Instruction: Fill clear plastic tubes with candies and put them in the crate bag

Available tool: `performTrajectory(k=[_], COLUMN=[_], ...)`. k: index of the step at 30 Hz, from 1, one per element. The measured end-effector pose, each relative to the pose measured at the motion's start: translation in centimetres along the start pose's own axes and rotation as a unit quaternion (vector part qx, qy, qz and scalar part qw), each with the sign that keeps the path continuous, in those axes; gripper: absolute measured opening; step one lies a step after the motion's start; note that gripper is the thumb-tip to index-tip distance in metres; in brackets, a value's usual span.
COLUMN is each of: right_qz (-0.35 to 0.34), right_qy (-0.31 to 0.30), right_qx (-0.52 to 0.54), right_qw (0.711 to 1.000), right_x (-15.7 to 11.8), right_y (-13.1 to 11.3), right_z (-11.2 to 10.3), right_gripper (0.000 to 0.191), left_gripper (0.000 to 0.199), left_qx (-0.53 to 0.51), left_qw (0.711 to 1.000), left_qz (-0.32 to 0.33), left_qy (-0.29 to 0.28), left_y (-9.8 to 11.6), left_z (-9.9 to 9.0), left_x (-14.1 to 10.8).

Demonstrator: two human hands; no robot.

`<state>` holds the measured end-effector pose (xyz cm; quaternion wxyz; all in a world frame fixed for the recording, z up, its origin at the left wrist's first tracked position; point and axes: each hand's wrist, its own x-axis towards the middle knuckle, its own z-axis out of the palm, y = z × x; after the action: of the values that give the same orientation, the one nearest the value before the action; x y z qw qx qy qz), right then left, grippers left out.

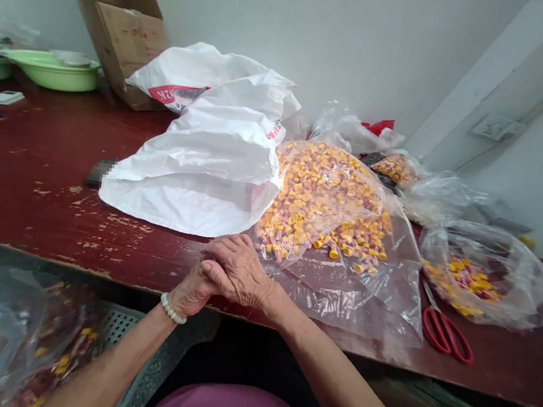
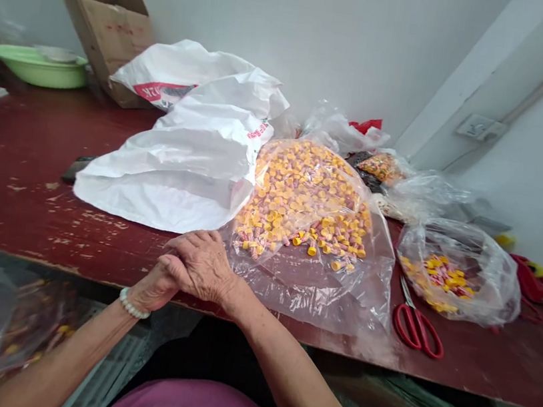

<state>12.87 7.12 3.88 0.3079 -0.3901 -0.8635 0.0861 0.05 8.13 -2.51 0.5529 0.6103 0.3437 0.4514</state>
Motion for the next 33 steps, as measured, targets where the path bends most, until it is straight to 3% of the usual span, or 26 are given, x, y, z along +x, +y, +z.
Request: performTrajectory(k=[2,4,6,8,10,13,17,21,26,28,30,32,33], right_qz=[-0.003,0.019,0.109,0.262,0.363,0.401,0.424,0.448,0.469,0.461,0.425,0.338,0.309], right_qy=[0.024,0.073,0.132,0.185,0.173,0.162,0.151,0.156,0.165,0.169,0.175,0.196,0.185], right_qx=[0.011,0.018,-0.006,-0.088,-0.182,-0.229,-0.26,-0.267,-0.235,-0.221,-0.171,-0.004,0.082], right_qw=[1.0,0.997,0.985,0.943,0.897,0.872,0.854,0.839,0.835,0.842,0.871,0.92,0.929], right_x=[-1.3,-3.4,-6.1,-9.1,-11.9,-14.6,-15.3,-14.2,-13.1,-13.2,-13.4,-13.5,-13.5], right_y=[-0.3,0.3,2.5,6.2,10.4,15.4,17.6,17.8,17.4,15.3,11.6,7.1,5.0], right_z=[-1.3,-2.9,-4.7,-6.4,-7.7,-8.3,-7.4,-6.6,-7.4,-7.8,-7.8,-7.4,-7.1], right_gripper=[0.041,0.047,0.037,0.03,0.025,0.018,0.019,0.03,0.023,0.023,0.022,0.023,0.025], left_gripper=[0.034,0.043,0.049,0.05,0.05,0.049,0.052,0.052,0.05,0.049,0.048,0.048,0.047], left_qx=[-0.059,-0.134,-0.178,-0.183,-0.185,-0.185,-0.143,-0.088,-0.035,-0.021,-0.007,-0.004,-0.007], left_qw=[0.998,0.99,0.977,0.97,0.97,0.971,0.975,0.981,0.989,0.991,0.992,0.993,0.993], left_qz=[-0.001,-0.05,-0.119,-0.157,-0.155,-0.151,-0.169,-0.173,-0.144,-0.133,-0.123,-0.119,-0.119], left_qy=[0.0,-0.009,-0.013,-0.004,0.012,0.034,0.025,0.002,-0.02,-0.019,-0.017,-0.02,-0.024], left_y=[0.5,1.6,2.6,3.1,3.0,2.4,2.0,2.1,2.4,2.7,2.9,3.1,3.2], left_z=[0.9,1.7,2.0,1.9,1.9,2.4,4.0,5.1,5.5,5.6,5.8,6.1,6.3], left_x=[0.1,0.1,-0.1,-0.5,-1.0,-1.6,-1.9,-2.0,-2.0,-2.1,-2.2,-2.2,-2.2])
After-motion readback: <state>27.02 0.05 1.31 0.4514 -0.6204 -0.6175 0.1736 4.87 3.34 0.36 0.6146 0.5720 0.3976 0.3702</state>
